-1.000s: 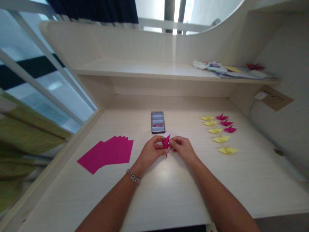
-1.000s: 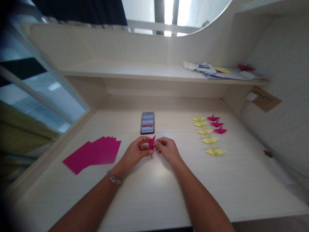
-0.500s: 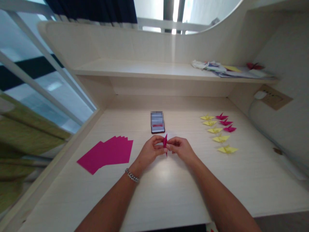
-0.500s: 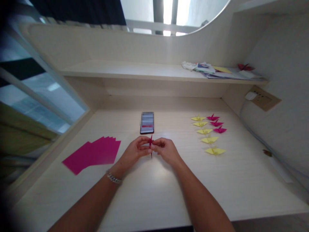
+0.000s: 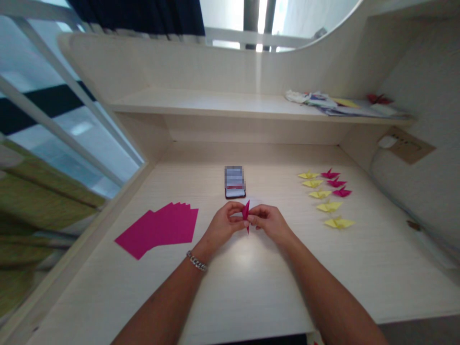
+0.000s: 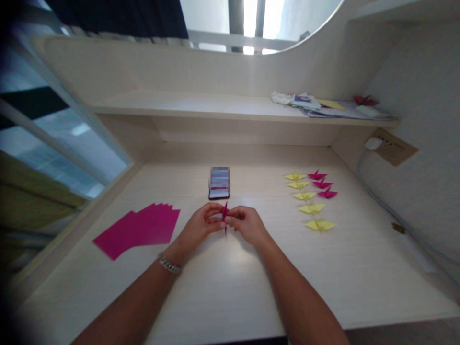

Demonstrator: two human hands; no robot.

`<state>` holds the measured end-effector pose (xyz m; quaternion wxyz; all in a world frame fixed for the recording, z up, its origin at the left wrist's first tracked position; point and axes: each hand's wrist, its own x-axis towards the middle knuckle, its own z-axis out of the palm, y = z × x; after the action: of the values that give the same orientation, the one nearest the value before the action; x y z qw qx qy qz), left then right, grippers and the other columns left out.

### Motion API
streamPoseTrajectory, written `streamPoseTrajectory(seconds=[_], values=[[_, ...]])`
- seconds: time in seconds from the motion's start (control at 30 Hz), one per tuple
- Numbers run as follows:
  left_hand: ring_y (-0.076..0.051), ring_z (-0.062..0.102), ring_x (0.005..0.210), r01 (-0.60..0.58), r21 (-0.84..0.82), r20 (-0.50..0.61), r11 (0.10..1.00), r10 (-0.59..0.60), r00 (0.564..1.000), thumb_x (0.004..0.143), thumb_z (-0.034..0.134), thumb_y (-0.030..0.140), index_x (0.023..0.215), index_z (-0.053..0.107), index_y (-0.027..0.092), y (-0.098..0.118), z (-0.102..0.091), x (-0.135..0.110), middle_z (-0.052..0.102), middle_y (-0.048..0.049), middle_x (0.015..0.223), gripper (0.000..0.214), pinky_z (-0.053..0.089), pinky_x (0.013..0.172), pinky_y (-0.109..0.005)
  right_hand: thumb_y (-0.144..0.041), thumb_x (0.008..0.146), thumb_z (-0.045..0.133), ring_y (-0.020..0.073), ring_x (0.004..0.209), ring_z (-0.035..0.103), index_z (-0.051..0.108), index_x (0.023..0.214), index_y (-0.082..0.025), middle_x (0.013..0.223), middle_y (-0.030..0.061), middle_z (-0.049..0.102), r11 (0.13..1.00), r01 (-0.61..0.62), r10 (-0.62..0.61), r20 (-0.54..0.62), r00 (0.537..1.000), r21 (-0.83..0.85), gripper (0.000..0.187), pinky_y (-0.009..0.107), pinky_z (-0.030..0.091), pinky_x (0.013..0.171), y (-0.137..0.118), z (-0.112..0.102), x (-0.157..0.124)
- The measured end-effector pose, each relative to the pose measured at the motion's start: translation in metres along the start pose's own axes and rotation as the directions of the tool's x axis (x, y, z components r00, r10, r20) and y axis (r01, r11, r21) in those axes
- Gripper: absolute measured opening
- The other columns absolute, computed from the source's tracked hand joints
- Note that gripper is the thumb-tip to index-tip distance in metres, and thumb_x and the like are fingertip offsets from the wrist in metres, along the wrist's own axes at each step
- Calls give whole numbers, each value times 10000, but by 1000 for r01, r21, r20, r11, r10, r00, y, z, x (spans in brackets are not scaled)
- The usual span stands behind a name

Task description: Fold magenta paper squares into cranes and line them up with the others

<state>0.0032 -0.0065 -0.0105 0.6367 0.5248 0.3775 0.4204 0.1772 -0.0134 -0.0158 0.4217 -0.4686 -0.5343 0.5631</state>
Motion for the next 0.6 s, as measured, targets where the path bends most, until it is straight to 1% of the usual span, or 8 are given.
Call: streamPoseTrajectory(seconds=[0.13,0.27,0.37,0.43,0.53,0.6], values=[[-198,644,903,-16,12,2,1000,16,1000,639,755,147,967,536,150,2,1,0,614,-103,1073,394,510,826,-391,-371,679,724,120,582,562,681,844,-150,711,30,667,1000,4,-4,7,1000,-10,279,243,443,527,2,0,0],[-223,614,991,-28,39,-22,999,29,999,633,759,160,953,551,152,6,1,-1,632,-92,1028,382,510,835,-385,-372,702,699,121,581,564,682,852,-154,711,28,667,999,12,-12,6,1000,-33,266,239,452,523,1,-1,0],[-239,609,1009,-18,27,-23,999,18,1000,635,755,164,991,552,154,8,2,-1,644,-101,1024,410,520,816,-386,-364,711,684,123,577,564,678,847,-154,702,26,662,999,12,-12,-8,1000,-49,250,238,459,517,1,-1,1],[-241,621,988,-15,28,-39,999,17,999,645,743,159,1037,543,154,7,3,-1,644,-119,1045,440,527,798,-392,-347,730,656,128,576,568,674,857,-157,697,25,658,997,16,-19,-39,999,-71,229,243,465,519,2,0,0],[-222,647,927,-48,79,-82,996,54,995,666,723,152,1104,522,164,2,4,-1,610,-139,1131,482,535,782,-387,-257,755,587,144,620,593,671,895,-175,740,29,675,982,80,-102,-126,987,-170,182,262,480,573,1,4,-2],[-204,659,895,-81,124,-81,989,91,993,683,702,139,1143,511,181,-2,6,-2,570,-140,1207,500,538,784,-377,-185,740,550,156,683,611,672,916,-194,794,28,690,954,128,-179,-173,969,-270,215,276,480,644,0,7,-3]])
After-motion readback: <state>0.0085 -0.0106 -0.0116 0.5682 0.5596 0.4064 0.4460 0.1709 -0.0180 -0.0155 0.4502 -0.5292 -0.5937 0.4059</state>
